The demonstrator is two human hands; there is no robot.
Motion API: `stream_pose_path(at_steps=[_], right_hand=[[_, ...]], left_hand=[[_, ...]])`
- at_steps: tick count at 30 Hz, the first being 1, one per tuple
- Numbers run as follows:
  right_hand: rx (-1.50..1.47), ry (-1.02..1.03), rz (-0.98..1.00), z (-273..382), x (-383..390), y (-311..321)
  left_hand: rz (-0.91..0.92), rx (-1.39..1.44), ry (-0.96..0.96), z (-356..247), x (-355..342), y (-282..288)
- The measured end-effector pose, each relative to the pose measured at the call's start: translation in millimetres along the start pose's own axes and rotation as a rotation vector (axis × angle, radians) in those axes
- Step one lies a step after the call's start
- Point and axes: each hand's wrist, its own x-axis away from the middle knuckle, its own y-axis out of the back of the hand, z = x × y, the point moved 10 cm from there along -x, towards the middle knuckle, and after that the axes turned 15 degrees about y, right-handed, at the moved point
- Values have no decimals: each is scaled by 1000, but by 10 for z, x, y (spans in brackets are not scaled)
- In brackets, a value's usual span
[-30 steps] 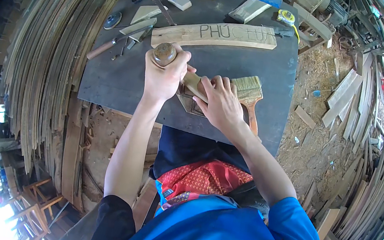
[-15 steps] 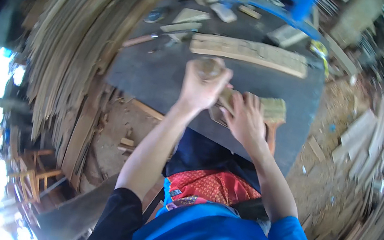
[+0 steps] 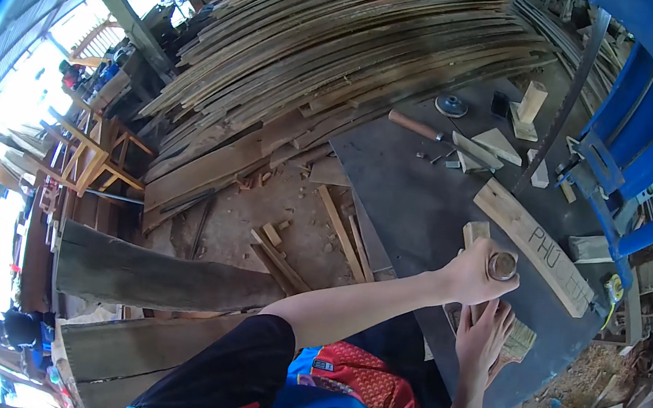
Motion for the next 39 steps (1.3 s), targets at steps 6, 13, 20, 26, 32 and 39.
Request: stream_pose_path(at_steps=[6,13,20,26,32,39], right_hand=[[-2,-18,36,-18,-19,16],[14,8,-5,28,-62,49],[6,10,-8,22,-69,61],[4,9,-10,-18,-61,39],[10,-6,9,-17,-65,43],[18,-7,6,-4,-60,38]], left_hand=[[10,-27,-5,-105,-50,-34],[-11,39,-12,-227,-76,11],[-48,25,-11,-195,-91,6],[-10,-30,61,-121,-148,-30],[-63,-10,-42,-285,-111,-8],[-76,-9,-55,-309,-97,6]])
